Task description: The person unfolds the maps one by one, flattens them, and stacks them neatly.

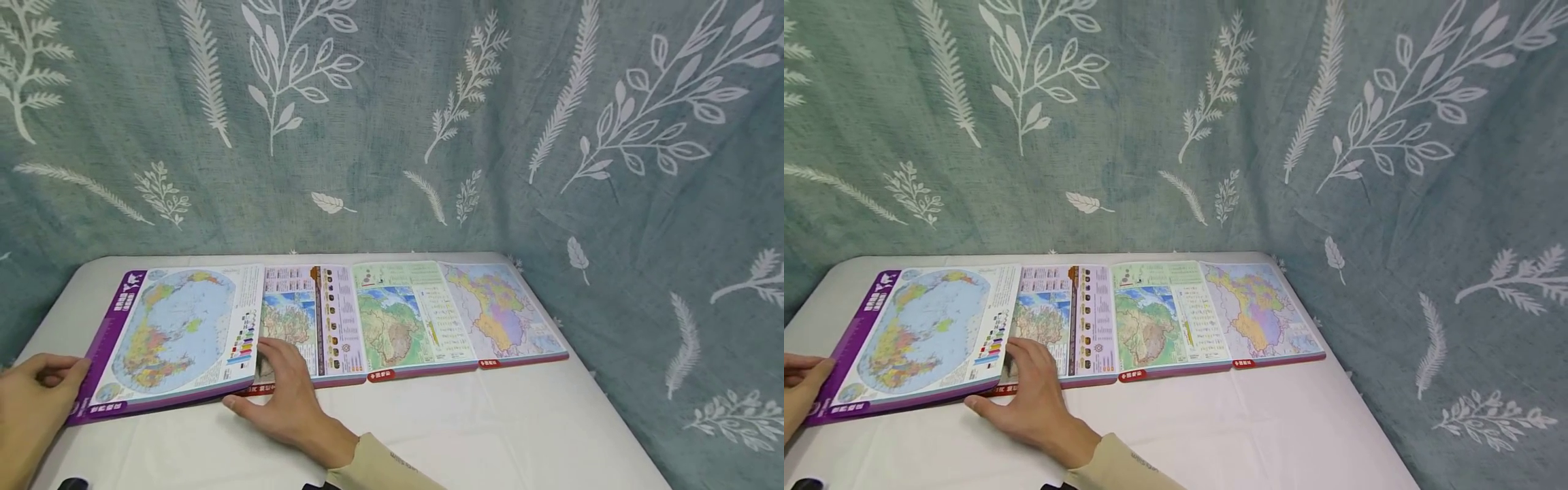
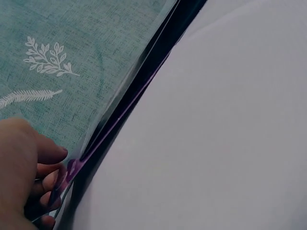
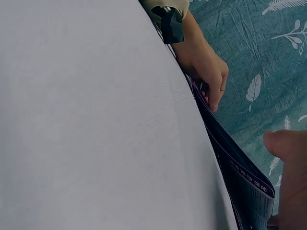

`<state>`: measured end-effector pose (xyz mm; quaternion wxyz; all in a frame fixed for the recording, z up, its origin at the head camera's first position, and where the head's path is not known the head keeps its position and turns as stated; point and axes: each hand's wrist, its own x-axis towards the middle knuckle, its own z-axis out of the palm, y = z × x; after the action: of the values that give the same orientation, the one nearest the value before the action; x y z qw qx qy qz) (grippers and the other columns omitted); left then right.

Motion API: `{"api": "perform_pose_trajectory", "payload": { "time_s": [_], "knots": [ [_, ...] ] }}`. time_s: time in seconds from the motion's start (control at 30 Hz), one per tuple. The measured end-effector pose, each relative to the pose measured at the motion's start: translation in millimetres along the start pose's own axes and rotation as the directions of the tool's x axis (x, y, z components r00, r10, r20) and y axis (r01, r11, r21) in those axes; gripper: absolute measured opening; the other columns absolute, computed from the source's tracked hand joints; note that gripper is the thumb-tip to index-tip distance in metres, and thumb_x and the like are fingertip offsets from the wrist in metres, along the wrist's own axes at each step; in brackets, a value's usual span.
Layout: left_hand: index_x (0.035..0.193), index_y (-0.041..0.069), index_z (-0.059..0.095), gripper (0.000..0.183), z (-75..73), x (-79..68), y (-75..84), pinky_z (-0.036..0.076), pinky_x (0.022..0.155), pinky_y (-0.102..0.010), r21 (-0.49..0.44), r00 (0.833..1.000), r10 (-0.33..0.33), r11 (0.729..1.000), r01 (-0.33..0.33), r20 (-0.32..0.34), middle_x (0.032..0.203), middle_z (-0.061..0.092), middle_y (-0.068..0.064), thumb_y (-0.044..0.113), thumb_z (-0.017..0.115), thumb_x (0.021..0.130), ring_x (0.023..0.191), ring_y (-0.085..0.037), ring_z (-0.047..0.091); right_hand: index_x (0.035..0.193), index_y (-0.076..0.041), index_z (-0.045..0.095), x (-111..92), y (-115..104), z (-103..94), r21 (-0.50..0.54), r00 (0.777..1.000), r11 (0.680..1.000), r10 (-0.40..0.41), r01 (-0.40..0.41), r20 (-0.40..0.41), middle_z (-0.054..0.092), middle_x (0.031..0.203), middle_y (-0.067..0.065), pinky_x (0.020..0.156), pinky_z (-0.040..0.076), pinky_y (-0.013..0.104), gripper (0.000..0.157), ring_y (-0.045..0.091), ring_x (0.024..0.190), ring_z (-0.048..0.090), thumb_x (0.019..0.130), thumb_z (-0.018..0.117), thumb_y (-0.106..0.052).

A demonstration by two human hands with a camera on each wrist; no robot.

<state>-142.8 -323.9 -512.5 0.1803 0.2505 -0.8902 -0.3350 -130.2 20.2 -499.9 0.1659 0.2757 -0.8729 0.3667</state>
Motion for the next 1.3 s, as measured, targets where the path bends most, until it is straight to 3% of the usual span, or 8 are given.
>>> {"api": "perform_pose_trajectory", "payload": {
  "time_s": [0.23, 0.57, 0.87, 1.13, 1.3],
  "knots": [
    [0.106, -0.009, 0.067, 0.025, -2.6, -8.8, 9.2, 0.03, 0.059, -0.019, -0.016, 0.994, 0.112, 0.994, -0.112, -0.006, 0.084, 0.069, -0.026, 0.014, 0.071, 0.098, 0.059, -0.006, 0.041, 0.145, -0.009, 0.056, -3.0, 6.0, -4.6, -0.028, 1.0, 1.0, 0.003, -0.004, -0.017, 0.056, 0.15, 0.004, 0.119, 0.038, 0.033, 0.083, 0.017, 0.142, 0.05, 0.079, 0.089, -0.048],
    [0.099, -0.009, 0.07, 0.021, 1.2, -17.0, 13.8, 0.03, 0.057, -0.015, -0.023, 0.985, 0.17, 0.985, -0.171, -0.019, 0.08, 0.071, -0.024, 0.01, 0.076, 0.094, 0.057, -0.002, 0.041, 0.147, -0.008, 0.055, -8.0, 14.0, -12.0, -0.031, 1.0, 1.0, 0.007, -0.008, -0.017, 0.054, 0.152, 0.005, 0.119, 0.039, 0.033, 0.084, 0.018, 0.143, 0.049, 0.08, 0.088, -0.048],
    [0.098, -0.008, 0.072, 0.02, 7.1, -24.5, 20.1, 0.03, 0.07, -0.029, -0.021, 0.972, 0.234, 0.972, -0.234, -0.001, 0.077, 0.071, -0.021, 0.011, 0.076, 0.094, 0.059, -0.005, 0.043, 0.146, -0.006, 0.055, -11.6, 22.2, -22.5, -0.033, 0.999, 0.999, -0.005, 0.004, -0.034, 0.054, 0.151, 0.008, 0.117, 0.041, 0.039, 0.085, 0.022, 0.143, 0.049, 0.08, 0.089, -0.046],
    [0.098, -0.006, 0.073, 0.019, 11.9, -29.9, 21.2, 0.032, 0.058, -0.015, -0.032, 0.955, 0.297, 0.954, -0.297, 0.005, 0.075, 0.07, -0.015, 0.011, 0.08, 0.092, 0.059, -0.004, 0.045, 0.145, -0.005, 0.056, -15.7, 26.6, -28.3, -0.04, 0.998, 0.999, 0.022, -0.024, -0.051, 0.054, 0.151, 0.008, 0.118, 0.041, 0.038, 0.084, 0.023, 0.143, 0.049, 0.079, 0.09, -0.044],
    [0.1, -0.004, 0.073, 0.019, 13.0, -34.7, 27.7, 0.032, 0.058, -0.016, -0.047, 0.949, 0.314, 0.948, -0.313, 0.016, 0.073, 0.07, -0.012, 0.012, 0.08, 0.092, 0.059, -0.005, 0.045, 0.145, -0.004, 0.056, -17.7, 29.5, -32.2, -0.043, 0.997, 0.999, 0.03, -0.034, -0.075, 0.055, 0.15, 0.009, 0.116, 0.042, 0.039, 0.084, 0.024, 0.141, 0.051, 0.079, 0.089, -0.044]
  ]
}}
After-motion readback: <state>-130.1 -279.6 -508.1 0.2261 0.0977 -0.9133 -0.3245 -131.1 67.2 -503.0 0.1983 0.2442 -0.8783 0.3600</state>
